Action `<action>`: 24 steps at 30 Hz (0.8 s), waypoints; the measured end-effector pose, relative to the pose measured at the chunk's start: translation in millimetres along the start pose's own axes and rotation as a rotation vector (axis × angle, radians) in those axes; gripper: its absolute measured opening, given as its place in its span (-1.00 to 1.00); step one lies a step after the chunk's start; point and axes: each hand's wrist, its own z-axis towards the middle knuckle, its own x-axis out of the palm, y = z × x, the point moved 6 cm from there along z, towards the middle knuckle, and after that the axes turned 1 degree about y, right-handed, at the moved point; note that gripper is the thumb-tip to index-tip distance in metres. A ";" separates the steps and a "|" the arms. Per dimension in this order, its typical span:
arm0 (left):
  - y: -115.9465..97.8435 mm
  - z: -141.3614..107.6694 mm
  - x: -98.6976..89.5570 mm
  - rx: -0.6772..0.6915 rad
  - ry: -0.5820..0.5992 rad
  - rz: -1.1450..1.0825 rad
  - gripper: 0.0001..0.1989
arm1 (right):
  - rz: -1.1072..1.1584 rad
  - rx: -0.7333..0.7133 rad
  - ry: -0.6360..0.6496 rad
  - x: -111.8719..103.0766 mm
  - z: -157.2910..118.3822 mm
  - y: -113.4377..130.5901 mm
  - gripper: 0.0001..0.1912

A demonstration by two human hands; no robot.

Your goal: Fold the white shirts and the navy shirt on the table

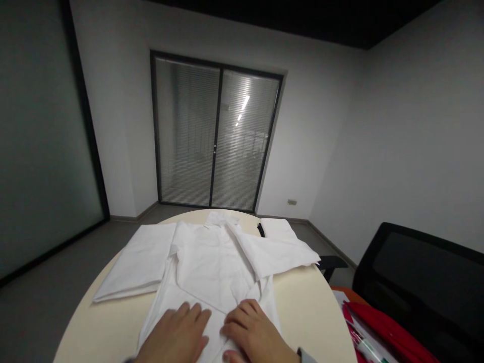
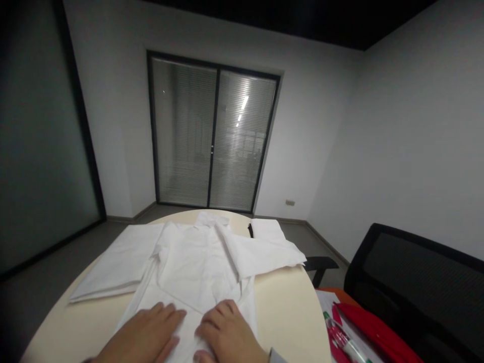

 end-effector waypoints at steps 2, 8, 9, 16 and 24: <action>-23.6 23.3 -18.9 0.049 -0.010 0.016 -0.58 | -0.039 -0.021 -0.058 3.8 -1.7 -2.0 -0.63; -45.1 76.1 -7.0 0.182 -0.080 0.000 -0.73 | -0.117 -0.030 -0.302 11.5 -10.7 -10.2 -0.68; -44.1 79.7 -3.4 0.197 -0.091 0.000 -0.78 | -0.099 -0.018 -0.333 6.7 -12.2 -10.3 -0.65; -6.8 87.4 -44.8 0.068 -0.263 -0.058 -0.80 | 0.068 0.030 -0.564 -66.6 -29.6 -3.8 -0.59; 189.7 50.4 -129.4 -0.493 -0.840 -0.854 -0.76 | 0.249 0.374 -0.756 -84.2 -76.3 -46.5 -0.49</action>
